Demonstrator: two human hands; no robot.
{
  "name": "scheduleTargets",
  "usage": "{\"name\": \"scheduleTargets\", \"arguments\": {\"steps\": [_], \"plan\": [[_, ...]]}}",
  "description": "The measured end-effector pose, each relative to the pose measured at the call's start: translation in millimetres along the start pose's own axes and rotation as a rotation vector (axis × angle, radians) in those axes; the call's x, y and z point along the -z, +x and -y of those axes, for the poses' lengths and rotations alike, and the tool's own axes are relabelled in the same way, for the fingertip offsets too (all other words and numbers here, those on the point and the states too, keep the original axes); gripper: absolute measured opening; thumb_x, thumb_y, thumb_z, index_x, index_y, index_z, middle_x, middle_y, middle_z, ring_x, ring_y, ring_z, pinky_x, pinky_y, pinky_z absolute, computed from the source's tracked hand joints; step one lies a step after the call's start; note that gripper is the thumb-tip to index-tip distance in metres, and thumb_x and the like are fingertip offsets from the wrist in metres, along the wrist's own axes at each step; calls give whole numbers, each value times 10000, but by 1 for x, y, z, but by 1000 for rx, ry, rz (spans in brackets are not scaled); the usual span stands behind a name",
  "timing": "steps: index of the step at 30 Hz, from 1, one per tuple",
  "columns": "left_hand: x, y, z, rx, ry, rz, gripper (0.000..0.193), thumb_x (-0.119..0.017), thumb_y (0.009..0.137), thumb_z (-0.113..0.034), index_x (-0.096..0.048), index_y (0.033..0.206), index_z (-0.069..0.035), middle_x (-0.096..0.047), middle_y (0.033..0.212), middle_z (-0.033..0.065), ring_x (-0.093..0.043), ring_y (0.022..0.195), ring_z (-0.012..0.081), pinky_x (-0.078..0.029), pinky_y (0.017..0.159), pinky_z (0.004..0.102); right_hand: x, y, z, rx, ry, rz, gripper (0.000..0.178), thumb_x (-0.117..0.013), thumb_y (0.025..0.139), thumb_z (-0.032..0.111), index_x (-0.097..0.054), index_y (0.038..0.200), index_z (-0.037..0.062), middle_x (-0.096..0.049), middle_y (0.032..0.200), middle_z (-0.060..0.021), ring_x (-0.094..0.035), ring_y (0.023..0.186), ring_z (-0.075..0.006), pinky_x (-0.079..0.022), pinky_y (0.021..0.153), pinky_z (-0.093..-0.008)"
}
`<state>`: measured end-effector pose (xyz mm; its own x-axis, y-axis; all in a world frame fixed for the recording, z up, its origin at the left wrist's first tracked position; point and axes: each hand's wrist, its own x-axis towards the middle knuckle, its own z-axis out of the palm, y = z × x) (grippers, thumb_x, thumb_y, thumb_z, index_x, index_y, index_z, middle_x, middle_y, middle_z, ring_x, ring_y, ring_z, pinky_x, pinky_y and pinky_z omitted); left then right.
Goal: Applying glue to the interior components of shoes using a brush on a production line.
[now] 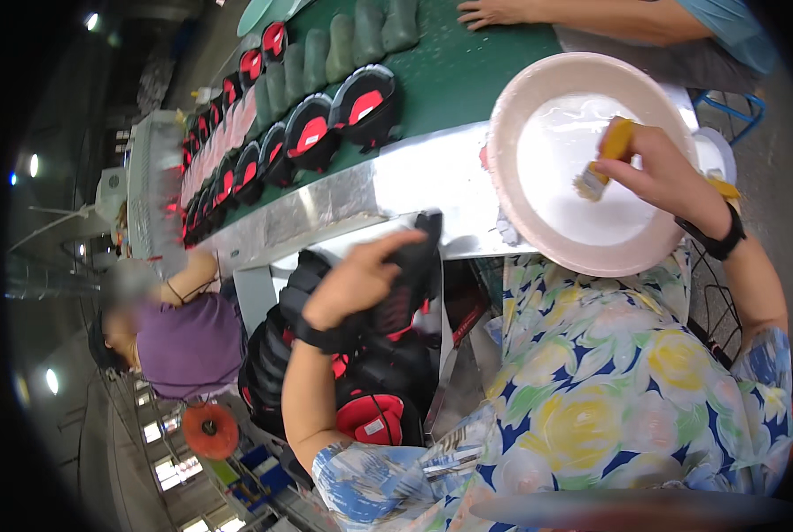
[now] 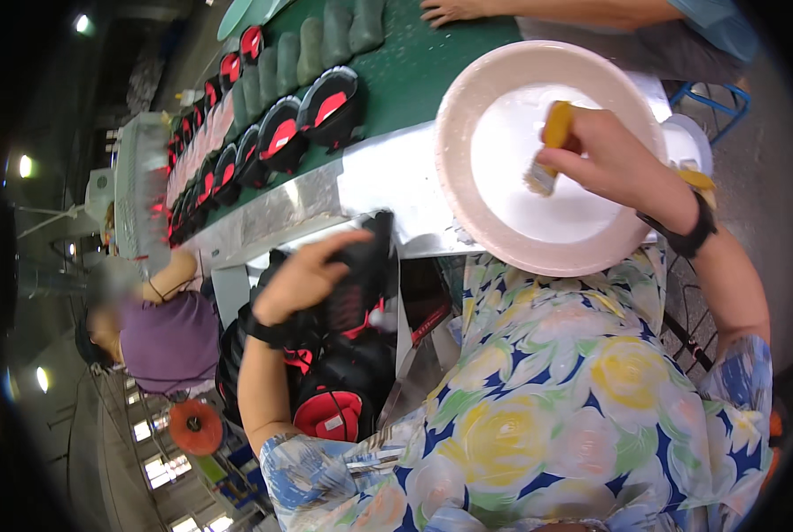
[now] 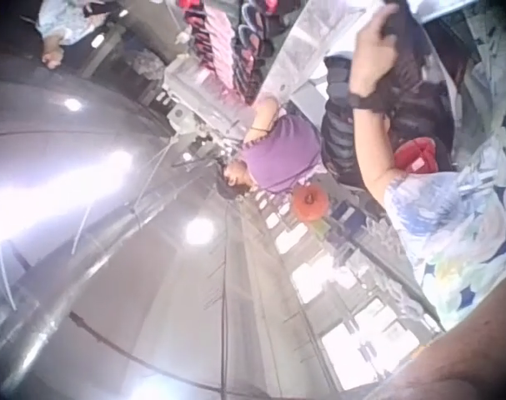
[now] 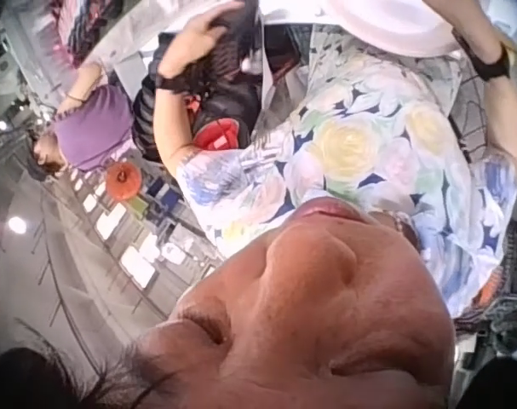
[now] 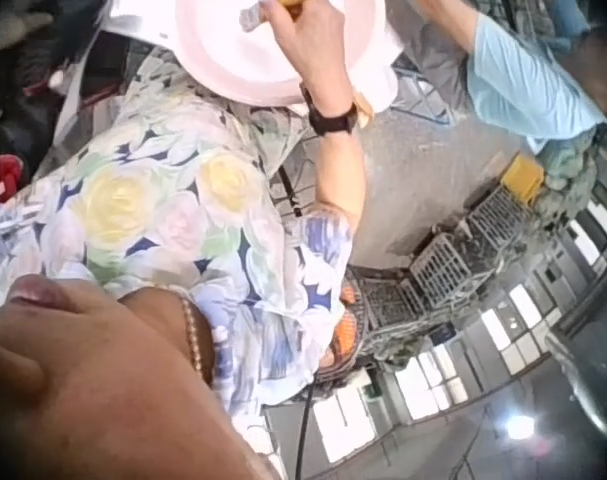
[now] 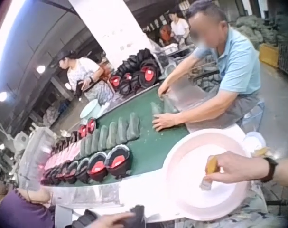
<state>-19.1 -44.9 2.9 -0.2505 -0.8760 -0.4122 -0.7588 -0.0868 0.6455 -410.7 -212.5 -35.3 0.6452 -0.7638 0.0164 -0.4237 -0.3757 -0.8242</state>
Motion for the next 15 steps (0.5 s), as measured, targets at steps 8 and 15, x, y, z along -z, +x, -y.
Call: {"name": "scheduleTargets", "arguments": {"steps": [8,15], "plan": [[-14,67,132,226,468,-527,657,-656,771,11,-517,1397,-131,-561,1288,217,-541,1229,351,-404,1086,413,-23,14,15,12,-118,130,243,-706,859,165,-614,932,-48,-668,791,-207,-663,730,-352,-512,673,-400],[-61,70,34,58,560,-140,806,-691,710,-16,-449,1459,-187,-403,1499,182,-319,1424,399,-302,1164,428,-48,21,-9,80,-122,55,228,-710,836,150,-595,927,-25,-660,827,-243,-662,789,-402,-514,705,-434]]}}
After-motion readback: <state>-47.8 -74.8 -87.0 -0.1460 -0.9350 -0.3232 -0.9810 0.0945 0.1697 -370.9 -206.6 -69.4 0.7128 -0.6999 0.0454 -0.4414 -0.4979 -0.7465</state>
